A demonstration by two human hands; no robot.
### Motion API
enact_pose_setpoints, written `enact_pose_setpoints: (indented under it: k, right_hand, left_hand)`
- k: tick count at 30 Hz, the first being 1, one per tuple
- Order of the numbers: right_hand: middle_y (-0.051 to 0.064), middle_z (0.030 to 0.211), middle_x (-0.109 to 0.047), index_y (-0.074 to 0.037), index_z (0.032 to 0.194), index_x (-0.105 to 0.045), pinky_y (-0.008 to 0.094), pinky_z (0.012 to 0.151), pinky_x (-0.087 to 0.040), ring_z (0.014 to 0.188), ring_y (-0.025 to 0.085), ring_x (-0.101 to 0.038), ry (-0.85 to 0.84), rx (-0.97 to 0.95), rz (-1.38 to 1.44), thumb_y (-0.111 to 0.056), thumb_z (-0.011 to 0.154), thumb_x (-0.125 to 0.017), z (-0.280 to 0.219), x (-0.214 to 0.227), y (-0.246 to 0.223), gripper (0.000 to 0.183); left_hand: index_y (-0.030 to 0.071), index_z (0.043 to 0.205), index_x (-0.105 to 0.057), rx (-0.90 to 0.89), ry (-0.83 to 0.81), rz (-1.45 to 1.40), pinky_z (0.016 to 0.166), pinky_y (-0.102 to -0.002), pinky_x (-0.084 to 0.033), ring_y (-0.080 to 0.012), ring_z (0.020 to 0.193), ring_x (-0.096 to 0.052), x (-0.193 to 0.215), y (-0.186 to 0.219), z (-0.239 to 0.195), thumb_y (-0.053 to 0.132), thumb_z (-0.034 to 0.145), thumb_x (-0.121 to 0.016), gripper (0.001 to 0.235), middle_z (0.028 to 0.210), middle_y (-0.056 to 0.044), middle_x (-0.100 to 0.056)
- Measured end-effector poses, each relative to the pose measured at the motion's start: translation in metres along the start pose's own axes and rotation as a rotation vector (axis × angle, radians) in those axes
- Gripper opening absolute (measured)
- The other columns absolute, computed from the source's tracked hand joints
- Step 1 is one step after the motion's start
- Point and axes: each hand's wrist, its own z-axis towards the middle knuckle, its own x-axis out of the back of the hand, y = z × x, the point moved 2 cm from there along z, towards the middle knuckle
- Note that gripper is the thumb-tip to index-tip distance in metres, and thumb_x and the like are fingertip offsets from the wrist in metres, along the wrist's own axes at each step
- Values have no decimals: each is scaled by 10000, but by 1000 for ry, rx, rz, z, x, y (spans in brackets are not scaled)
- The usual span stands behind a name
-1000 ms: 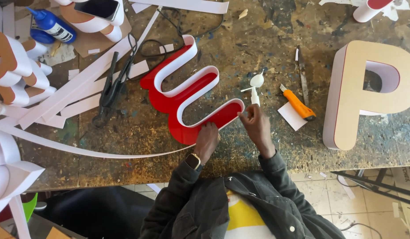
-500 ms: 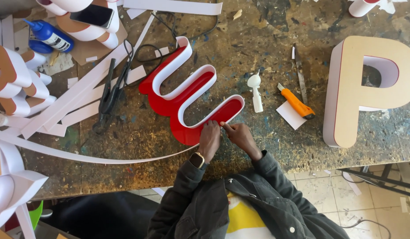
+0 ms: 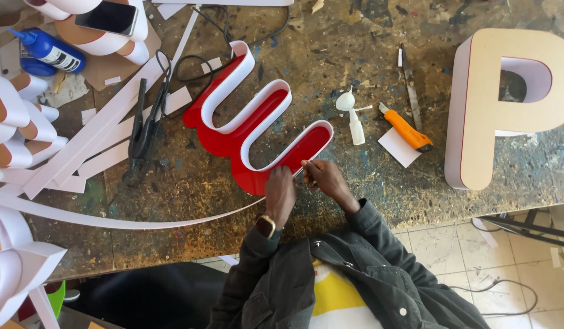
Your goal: Assembling a 3D letter 'U' by applying glue to the edges and attaching a white border strip.
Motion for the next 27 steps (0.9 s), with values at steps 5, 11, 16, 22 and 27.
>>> enact_pose_setpoints:
  k: [5,11,16,22,27]
  right_hand:
    - [168,732,-761,-7,907,-775,398,616,-683,680,217,-753,1,1,23,-349,1214,-635,-1,1,2,480]
    - [199,770,-768,29,936,-792,426,640,-675,721,231,-755,4,23,7,-322,1219,-652,5,4,9,472]
    - [225,830,-792,54,985,-805,445,701,-703,777,260,-785,10,41,12,-329,1224,-649,10,9,13,478]
    - [243,857,-798,67,1005,-814,430,690,-692,814,249,-783,31,71,18,-304,1237,-638,12,18,4,472]
    - [243,856,-790,77,1010,-809,410,672,-677,823,248,-776,49,82,52,-292,1235,-647,13,22,5,462]
  left_hand:
    - [1,1075,-724,94,28,-118,781,-420,-700,-321,1036,-788,35,-24,-51,116,1069,-735,116,1044,-151,-712]
    - [116,866,-749,-118,454,-80,697,-444,-624,-321,882,-753,-1,-54,-56,227,936,-817,147,846,-75,-670]
    - [72,897,-742,-170,371,-69,824,-483,-615,-339,964,-737,13,-46,-49,178,981,-741,136,899,-103,-681]
    - [79,890,-707,-90,330,22,867,-462,-590,-330,967,-719,-5,-34,-42,244,983,-737,192,916,-119,-680]
    - [80,895,-693,-60,273,-10,814,-459,-584,-328,938,-736,-4,-31,-38,254,1002,-734,208,906,-118,-676]
